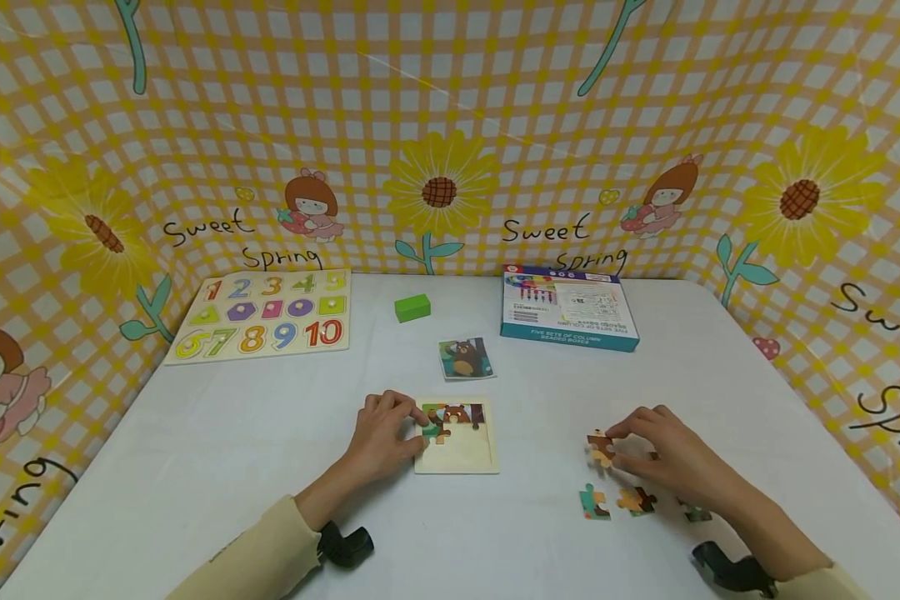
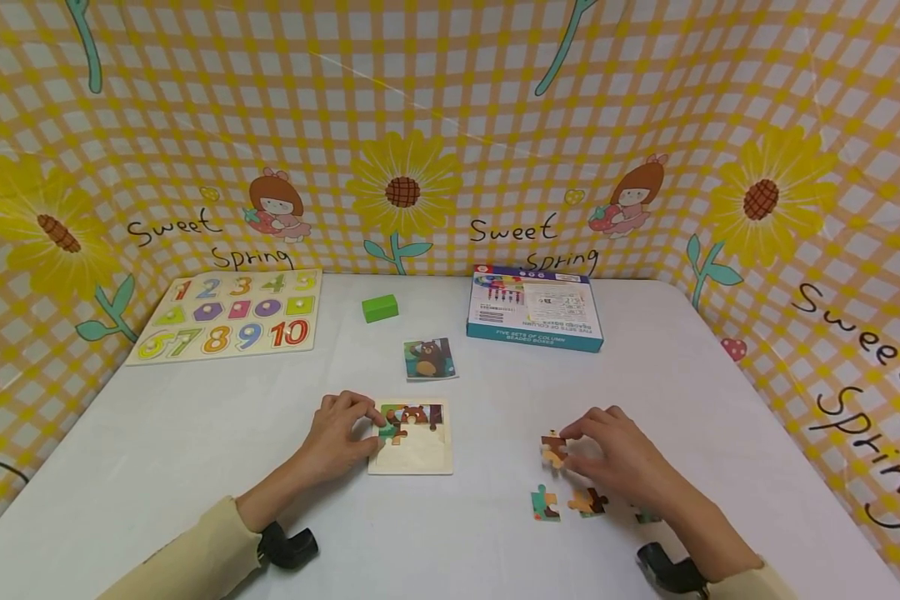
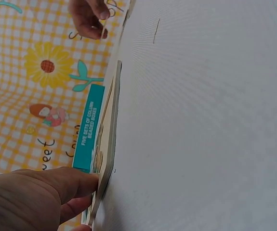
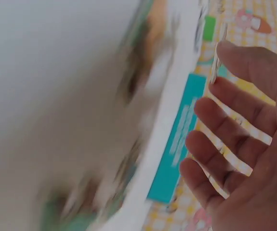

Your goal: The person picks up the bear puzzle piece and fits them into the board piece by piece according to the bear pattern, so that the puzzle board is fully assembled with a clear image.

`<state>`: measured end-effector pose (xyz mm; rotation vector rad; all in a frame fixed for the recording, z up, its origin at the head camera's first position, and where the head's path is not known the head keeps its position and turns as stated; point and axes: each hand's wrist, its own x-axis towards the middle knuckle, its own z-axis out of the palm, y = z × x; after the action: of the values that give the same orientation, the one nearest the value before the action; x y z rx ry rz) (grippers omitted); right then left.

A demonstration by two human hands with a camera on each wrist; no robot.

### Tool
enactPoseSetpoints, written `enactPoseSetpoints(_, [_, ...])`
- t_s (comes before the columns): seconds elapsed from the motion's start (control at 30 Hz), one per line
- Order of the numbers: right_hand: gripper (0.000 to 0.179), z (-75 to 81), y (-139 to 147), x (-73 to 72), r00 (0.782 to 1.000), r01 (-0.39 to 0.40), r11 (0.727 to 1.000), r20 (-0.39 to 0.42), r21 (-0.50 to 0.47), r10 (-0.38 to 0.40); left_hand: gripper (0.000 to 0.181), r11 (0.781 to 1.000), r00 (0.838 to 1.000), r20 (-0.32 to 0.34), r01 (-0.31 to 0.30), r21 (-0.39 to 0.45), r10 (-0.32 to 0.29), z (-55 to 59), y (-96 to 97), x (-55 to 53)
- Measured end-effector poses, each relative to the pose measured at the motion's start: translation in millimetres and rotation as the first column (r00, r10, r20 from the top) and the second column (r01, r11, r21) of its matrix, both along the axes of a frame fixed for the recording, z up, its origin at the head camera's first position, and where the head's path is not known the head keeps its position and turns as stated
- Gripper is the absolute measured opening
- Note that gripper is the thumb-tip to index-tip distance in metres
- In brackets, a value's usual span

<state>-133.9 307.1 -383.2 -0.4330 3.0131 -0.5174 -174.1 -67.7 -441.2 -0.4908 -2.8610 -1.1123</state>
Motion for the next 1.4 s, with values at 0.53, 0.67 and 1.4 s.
enactPoseSetpoints(0.53, [0.027,-1.6,-95.7,-20.0,0.989,-0.081,0.997,-0.121,-0.005,0.08,0.011,1.0,1.0,-0.022,0.005,-0.004,-0.005,-1.4,-0.5,0.0])
enactPoseSetpoints(0.67, [0.027,-4.1,-115.9,-26.8,0.987,-0.126,0.992,-0.105,0.003,0.126,0.011,1.0,1.0,-0.027,0.002,-0.014,-0.002,-1.7,-0.5,-0.2])
enactPoseSetpoints(1.4, [0.021,-15.6,-161.8,-48.6,0.983,-0.184,0.983,-0.026,0.026,0.184,0.011,1.0,1.0,-0.027,0.007,-0.011,-0.007,0.6,-0.6,1.9])
